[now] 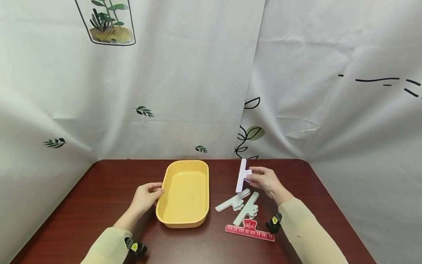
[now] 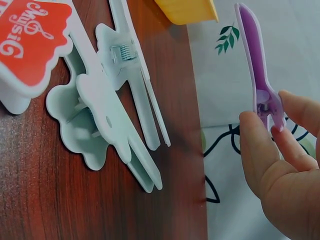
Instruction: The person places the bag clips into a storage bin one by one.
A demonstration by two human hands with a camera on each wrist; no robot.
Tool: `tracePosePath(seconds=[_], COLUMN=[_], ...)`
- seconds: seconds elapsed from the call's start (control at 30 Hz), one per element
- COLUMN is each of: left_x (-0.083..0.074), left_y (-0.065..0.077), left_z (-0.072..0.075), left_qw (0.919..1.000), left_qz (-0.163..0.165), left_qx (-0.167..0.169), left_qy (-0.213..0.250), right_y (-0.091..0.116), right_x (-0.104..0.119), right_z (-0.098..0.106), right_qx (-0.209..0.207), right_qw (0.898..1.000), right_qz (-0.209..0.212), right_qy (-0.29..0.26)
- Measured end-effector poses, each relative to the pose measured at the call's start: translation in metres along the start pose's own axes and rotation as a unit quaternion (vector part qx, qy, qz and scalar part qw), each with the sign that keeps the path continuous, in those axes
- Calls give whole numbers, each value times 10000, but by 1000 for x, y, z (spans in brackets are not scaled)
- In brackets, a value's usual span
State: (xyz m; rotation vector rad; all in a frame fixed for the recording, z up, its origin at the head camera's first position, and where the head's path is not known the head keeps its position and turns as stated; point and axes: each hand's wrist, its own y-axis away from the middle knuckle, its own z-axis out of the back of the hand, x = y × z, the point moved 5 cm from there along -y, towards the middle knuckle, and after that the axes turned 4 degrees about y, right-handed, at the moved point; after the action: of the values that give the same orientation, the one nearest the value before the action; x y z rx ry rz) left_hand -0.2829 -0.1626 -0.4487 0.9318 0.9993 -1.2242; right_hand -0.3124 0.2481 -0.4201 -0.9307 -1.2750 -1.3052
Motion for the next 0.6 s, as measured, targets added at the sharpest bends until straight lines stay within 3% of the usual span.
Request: tracePosePath(seconds=[0.6], left_x=[1], left_y=[1], left_z=[-1], left_qw=[10000], left_qz=[-72], left_qx=[8], left_qy=[59], right_y=[3], right_x=[4], right_z=[-10], right_qx=[58], right_qw=[10000], right_qz=[-5], right_qy=[-36])
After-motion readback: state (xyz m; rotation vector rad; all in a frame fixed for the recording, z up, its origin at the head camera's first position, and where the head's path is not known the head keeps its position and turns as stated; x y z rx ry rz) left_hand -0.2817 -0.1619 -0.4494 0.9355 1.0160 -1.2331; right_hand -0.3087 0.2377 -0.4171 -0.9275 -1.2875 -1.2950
